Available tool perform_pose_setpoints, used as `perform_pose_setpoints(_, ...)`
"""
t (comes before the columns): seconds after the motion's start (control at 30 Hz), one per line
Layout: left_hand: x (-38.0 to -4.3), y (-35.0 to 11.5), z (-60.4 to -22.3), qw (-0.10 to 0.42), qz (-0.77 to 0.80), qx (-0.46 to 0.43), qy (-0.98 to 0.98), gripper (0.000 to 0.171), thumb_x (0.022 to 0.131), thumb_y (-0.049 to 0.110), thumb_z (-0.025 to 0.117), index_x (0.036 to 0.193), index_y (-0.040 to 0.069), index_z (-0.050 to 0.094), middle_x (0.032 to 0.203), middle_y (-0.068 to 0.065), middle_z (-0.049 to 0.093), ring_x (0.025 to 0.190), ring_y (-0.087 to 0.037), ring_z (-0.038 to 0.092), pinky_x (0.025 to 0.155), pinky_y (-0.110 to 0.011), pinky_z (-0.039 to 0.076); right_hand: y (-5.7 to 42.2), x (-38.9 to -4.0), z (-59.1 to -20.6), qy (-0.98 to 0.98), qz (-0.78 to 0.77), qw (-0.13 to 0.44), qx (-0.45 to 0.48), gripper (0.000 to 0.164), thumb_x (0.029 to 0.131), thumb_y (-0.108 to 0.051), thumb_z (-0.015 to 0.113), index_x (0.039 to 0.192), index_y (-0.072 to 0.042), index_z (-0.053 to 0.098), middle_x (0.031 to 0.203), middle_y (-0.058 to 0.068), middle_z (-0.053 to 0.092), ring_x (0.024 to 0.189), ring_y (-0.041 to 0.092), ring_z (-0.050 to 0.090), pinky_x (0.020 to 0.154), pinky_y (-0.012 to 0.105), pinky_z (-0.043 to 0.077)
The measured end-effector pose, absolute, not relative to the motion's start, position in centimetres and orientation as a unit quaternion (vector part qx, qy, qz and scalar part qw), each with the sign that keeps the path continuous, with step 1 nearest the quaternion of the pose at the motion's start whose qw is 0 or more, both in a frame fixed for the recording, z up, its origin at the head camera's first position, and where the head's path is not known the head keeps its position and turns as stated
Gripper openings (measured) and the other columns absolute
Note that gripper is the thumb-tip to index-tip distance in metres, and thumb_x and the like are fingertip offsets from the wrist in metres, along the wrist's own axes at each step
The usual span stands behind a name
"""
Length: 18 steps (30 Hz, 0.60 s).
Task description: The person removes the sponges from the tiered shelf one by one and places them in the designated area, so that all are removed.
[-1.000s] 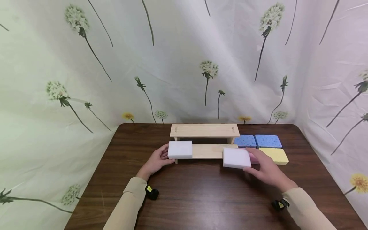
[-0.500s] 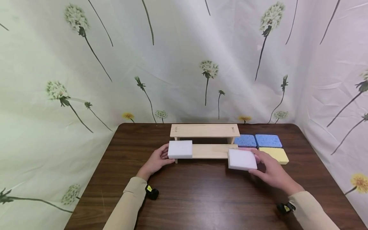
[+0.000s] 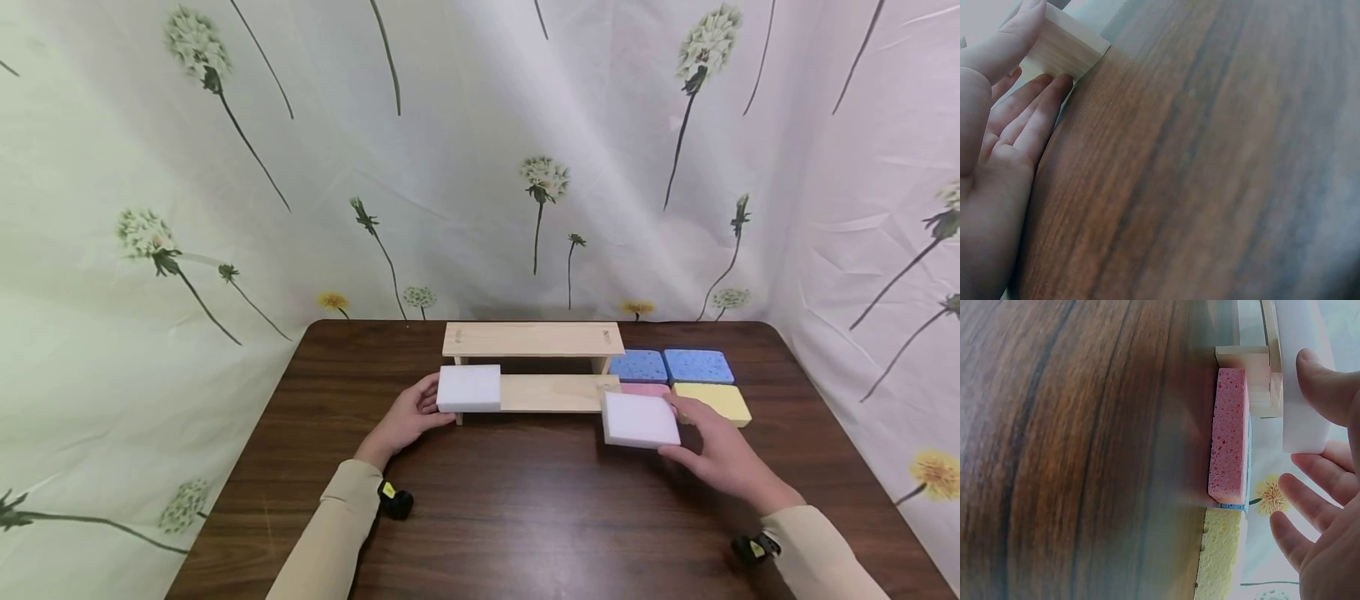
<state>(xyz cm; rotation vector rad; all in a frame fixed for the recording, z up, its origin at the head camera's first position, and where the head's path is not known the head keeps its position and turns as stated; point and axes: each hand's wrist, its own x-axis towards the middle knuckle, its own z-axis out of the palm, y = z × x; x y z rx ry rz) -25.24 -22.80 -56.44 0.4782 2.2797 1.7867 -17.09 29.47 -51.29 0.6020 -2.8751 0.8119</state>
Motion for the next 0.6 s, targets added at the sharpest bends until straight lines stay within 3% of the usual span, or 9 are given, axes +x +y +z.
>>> perform_pose_setpoints(0.43, -25.2, -22.8, -56.3, 0.103, 0.601, 0.162, 0.776, 0.081, 0.093, 0.007, 0.082, 0.16, -0.001, 0.036, 0.154, -0.027, 0.05, 0.14, -0.039, 0.054, 0.109, -0.031, 0.052, 30.6, -16.4, -52.5, -0.941, 0.259, 0.078, 0.203, 0.081, 0.084, -0.027, 0.092, 0.149, 0.001, 0.053, 0.146, 0.021, 0.059, 0.131, 0.039, 0.057, 0.102, 0.063, 0.05)
perform_pose_setpoints(0.53, -25.2, -22.8, -56.4, 0.103, 0.6, 0.161, 0.777, 0.081, 0.092, 0.007, 0.082, 0.16, 0.0, 0.037, 0.154, -0.026, 0.051, 0.14, -0.038, 0.054, 0.11, -0.031, 0.051, 30.9, -16.2, -52.8, -0.941, 0.255, 0.088, 0.205, 0.08, 0.083, -0.025, 0.093, 0.149, 0.0, 0.054, 0.144, 0.02, 0.061, 0.129, 0.038, 0.059, 0.103, 0.056, 0.05)
perform_pose_setpoints(0.6, -25.2, -22.8, -56.4, 0.103, 0.601, 0.16, 0.776, 0.081, 0.092, 0.006, 0.082, 0.159, 0.0, 0.037, 0.154, -0.026, 0.051, 0.14, -0.038, 0.054, 0.11, -0.031, 0.051, 31.0, -16.0, -52.8, -0.941, 0.253, 0.092, 0.205, 0.08, 0.082, -0.024, 0.093, 0.148, -0.001, 0.054, 0.144, 0.019, 0.062, 0.129, 0.037, 0.059, 0.107, 0.04, 0.05)
